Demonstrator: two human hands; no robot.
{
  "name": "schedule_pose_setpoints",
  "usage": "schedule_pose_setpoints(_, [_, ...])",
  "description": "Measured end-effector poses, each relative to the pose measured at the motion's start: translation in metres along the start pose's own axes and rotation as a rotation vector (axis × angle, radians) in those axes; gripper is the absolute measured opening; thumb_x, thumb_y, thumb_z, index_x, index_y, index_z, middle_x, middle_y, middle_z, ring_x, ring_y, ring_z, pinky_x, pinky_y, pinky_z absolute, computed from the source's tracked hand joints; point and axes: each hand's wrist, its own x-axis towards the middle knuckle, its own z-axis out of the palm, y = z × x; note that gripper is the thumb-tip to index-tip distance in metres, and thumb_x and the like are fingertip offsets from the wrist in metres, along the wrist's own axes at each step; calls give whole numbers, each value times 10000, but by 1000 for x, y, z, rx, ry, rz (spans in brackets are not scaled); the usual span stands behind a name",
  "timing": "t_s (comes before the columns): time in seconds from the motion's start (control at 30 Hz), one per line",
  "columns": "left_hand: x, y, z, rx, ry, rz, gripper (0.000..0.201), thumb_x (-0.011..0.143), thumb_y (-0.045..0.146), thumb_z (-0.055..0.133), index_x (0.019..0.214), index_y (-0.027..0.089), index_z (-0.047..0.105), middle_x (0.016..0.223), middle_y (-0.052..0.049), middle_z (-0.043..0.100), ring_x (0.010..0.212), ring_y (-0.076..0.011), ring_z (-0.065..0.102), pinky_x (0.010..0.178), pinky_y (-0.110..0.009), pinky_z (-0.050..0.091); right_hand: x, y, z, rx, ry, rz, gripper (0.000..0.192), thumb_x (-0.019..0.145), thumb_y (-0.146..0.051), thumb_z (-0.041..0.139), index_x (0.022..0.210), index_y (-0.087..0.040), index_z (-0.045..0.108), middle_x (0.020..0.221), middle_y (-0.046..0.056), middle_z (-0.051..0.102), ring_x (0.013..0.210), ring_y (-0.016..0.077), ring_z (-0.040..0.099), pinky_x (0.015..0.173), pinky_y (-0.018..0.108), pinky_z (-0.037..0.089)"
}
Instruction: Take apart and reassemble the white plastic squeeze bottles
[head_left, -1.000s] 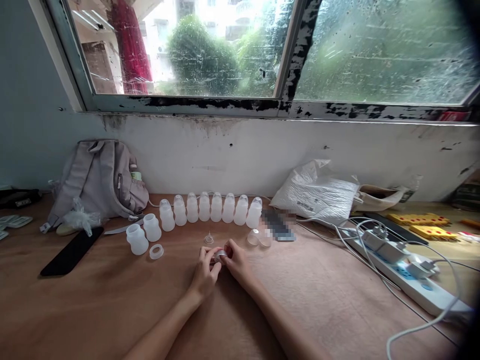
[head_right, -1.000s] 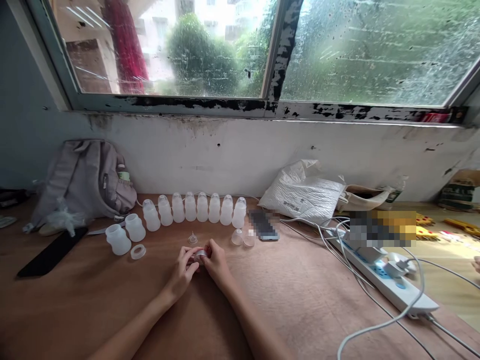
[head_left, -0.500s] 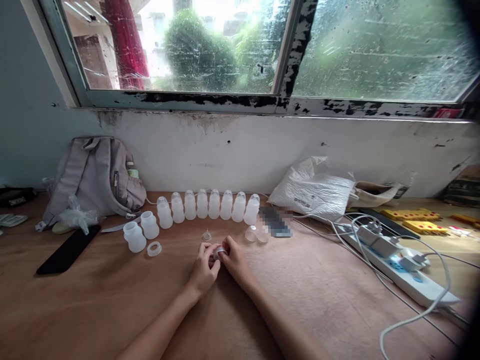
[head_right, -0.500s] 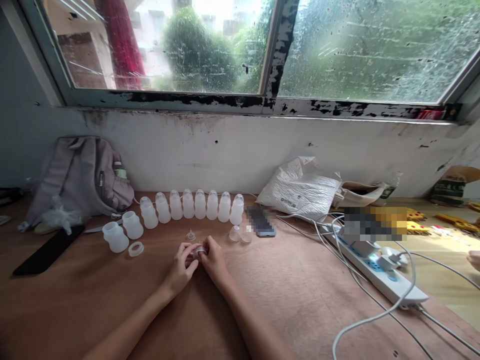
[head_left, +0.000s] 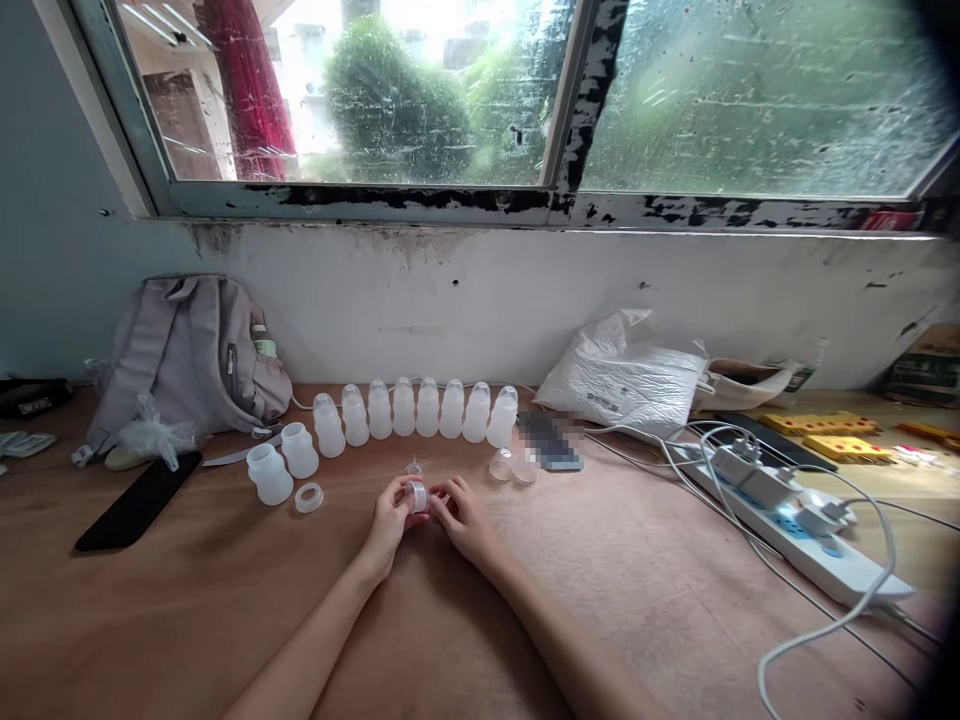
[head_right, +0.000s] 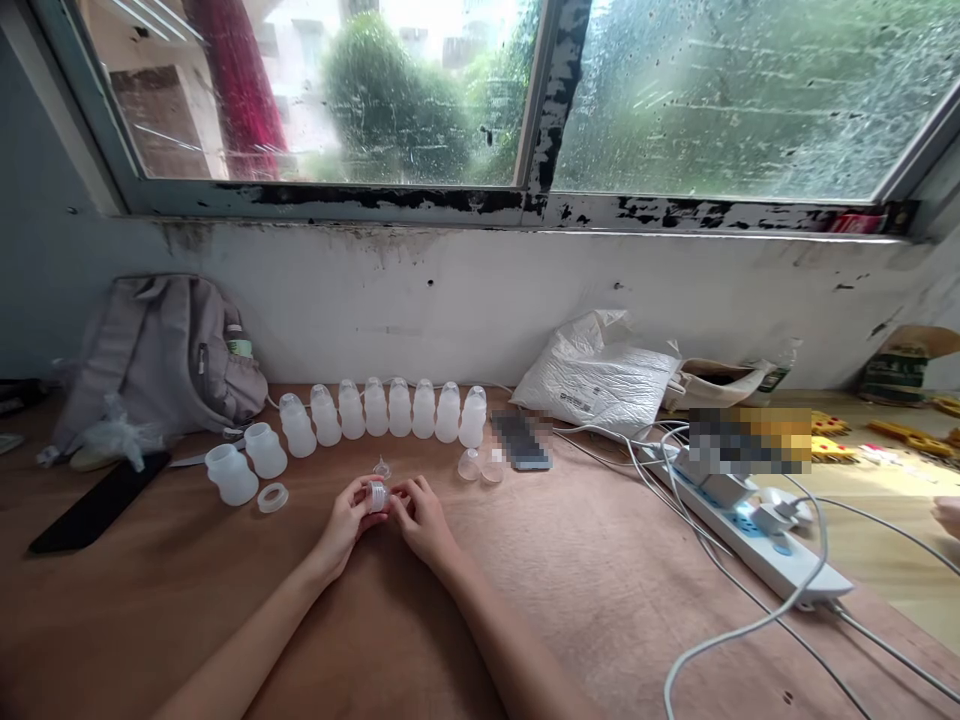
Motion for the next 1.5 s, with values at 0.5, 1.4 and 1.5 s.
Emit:
schedule_pose_setpoints(0.5, [-6,8,-4,661,-31,288,307,839,419,276,768,199,477,456,76,404,409,-105,422,486,-218,354,-14,-5,11,-327,-186,-207,225,886,-256,304,708,-213,433,661,2,537,594,139,497,558,234,329])
schedule_pose_setpoints(1.4, [30,48,-93,1271,773,554,516,774,241,444,1247,116,279,627,-19,585,494,-184,544,467,-260,350,-14,-3,18,-178,-15,-115,221,840,-274,412,662,-194,517,611,2,522,537,118,440,520,231,325])
schedule_pose_setpoints(1.5, [32,50,-105,1317,813,495,417,776,251,437,1176,143,390,611,-14,562,475,-174,517,470,-262,347,-14,-3,18,-164,-14,-101,222,837,-284,415,663,-193,520,608,1,520,537,116,439,514,229,324])
